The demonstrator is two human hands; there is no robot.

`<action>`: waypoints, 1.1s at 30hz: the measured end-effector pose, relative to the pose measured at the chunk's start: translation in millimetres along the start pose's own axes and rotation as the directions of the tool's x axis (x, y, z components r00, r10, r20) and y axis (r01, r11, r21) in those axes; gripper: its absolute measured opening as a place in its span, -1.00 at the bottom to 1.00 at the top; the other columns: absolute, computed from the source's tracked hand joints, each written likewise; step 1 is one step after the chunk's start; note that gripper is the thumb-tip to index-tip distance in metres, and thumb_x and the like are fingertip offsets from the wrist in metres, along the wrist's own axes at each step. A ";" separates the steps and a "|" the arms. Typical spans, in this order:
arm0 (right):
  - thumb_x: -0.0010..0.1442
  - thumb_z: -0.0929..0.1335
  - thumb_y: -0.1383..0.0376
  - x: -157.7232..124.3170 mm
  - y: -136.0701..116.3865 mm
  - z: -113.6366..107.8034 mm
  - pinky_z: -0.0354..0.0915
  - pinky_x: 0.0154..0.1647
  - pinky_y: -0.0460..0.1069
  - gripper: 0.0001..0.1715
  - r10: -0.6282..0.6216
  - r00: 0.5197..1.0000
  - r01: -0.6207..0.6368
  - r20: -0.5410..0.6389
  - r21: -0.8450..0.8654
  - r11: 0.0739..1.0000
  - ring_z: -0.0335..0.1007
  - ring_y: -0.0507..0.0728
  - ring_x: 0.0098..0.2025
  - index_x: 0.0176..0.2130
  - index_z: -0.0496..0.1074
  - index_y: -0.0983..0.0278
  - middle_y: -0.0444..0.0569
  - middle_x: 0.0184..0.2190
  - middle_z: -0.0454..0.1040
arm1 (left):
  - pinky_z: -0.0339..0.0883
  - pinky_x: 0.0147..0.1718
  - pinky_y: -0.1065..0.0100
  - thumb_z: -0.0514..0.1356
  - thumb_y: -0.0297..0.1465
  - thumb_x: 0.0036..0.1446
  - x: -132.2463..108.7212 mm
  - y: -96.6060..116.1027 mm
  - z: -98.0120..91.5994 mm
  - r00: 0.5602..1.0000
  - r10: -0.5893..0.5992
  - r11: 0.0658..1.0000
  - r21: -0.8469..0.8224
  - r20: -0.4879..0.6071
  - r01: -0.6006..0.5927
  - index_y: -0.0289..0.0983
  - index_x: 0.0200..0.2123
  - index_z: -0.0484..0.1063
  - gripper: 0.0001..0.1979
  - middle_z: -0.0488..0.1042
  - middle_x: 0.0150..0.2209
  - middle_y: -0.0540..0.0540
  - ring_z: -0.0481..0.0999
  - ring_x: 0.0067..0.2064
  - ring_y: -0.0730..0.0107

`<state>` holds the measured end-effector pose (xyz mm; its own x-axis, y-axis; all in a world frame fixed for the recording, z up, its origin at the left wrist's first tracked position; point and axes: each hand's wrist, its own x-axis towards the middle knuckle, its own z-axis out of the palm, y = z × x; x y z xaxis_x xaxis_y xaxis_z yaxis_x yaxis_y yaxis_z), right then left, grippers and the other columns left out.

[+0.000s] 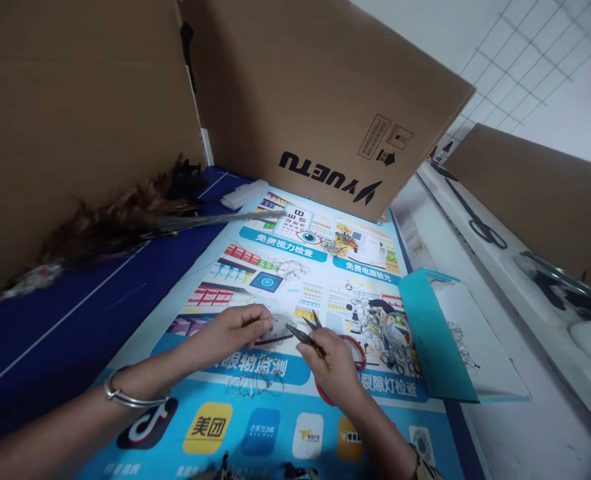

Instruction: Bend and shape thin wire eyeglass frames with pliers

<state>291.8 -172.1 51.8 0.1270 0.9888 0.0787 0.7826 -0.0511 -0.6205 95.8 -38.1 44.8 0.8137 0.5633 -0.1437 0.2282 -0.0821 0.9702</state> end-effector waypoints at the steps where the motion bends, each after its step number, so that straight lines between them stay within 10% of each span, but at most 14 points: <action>1: 0.23 0.30 0.14 -1.2 1.0 -0.3 0.09 -0.42 -0.10 -0.73 -0.002 1.000 0.002 -0.003 -0.017 1.000 0.29 0.08 -0.37 -0.41 0.33 0.26 -0.08 -0.46 0.35 | 0.12 -0.47 0.43 0.04 -0.20 0.22 -2.9 -1.7 -3.7 1.000 0.004 0.994 0.113 -0.010 -0.003 -0.27 -0.43 0.34 -0.71 0.30 -0.52 0.04 0.30 -0.46 0.40; 5: 0.23 0.30 0.13 -7.1 5.4 -0.3 0.12 -0.39 -0.09 -0.75 -0.013 1.000 0.012 -0.014 -0.062 0.998 0.32 0.11 -0.33 -0.34 0.38 0.26 -0.04 -0.41 0.39 | 0.16 -0.35 0.39 0.04 -0.25 0.22 -21.0 -4.7 -11.3 0.999 0.021 0.909 0.414 0.040 -0.035 -0.24 -0.36 0.43 -0.75 0.45 -0.38 -0.05 0.41 -0.31 0.29; 14: 0.23 0.29 0.08 -12.5 14.8 1.9 0.15 -0.36 -0.07 -0.71 -0.024 0.999 0.022 -0.021 -0.114 0.993 0.35 0.13 -0.31 -0.26 0.43 0.25 -0.01 -0.36 0.43 | 0.04 -0.51 0.44 0.11 -0.24 0.15 -40.0 -5.3 10.2 0.992 -0.125 0.870 0.481 -0.005 0.112 -0.20 -0.40 0.37 -0.82 0.42 -0.51 0.03 0.38 -0.45 0.34; 25: 0.23 0.30 0.13 -17.2 10.6 -12.5 0.14 -0.38 -0.08 -0.73 -0.009 0.998 0.008 -0.057 -0.024 1.000 0.31 0.10 -0.35 -0.35 0.43 0.26 -0.01 -0.41 0.41 | -0.01 -0.56 0.47 0.11 -0.23 0.12 -28.1 -2.4 8.0 0.986 -0.149 0.964 0.211 -0.073 0.161 -0.24 -0.50 0.32 -0.76 0.22 -0.60 0.09 0.20 -0.54 0.44; 33: 0.23 0.28 0.16 -21.2 12.8 -30.4 0.06 -0.46 -0.10 -0.69 0.040 0.997 -0.029 -0.067 0.165 0.986 0.22 0.04 -0.45 -0.47 0.33 0.28 -0.12 -0.51 0.27 | -0.04 -0.60 0.48 0.11 -0.18 0.16 -9.5 23.7 14.5 0.975 -0.157 0.985 -0.049 0.157 0.166 -0.26 -0.47 0.29 -0.72 0.23 -0.59 0.09 0.10 -0.58 0.51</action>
<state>317.6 -198.0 65.9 0.1992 0.9742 0.1061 0.6676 -0.0556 -0.7424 101.3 -57.3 66.3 0.8413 0.4334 -0.3230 0.3338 0.0535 0.9411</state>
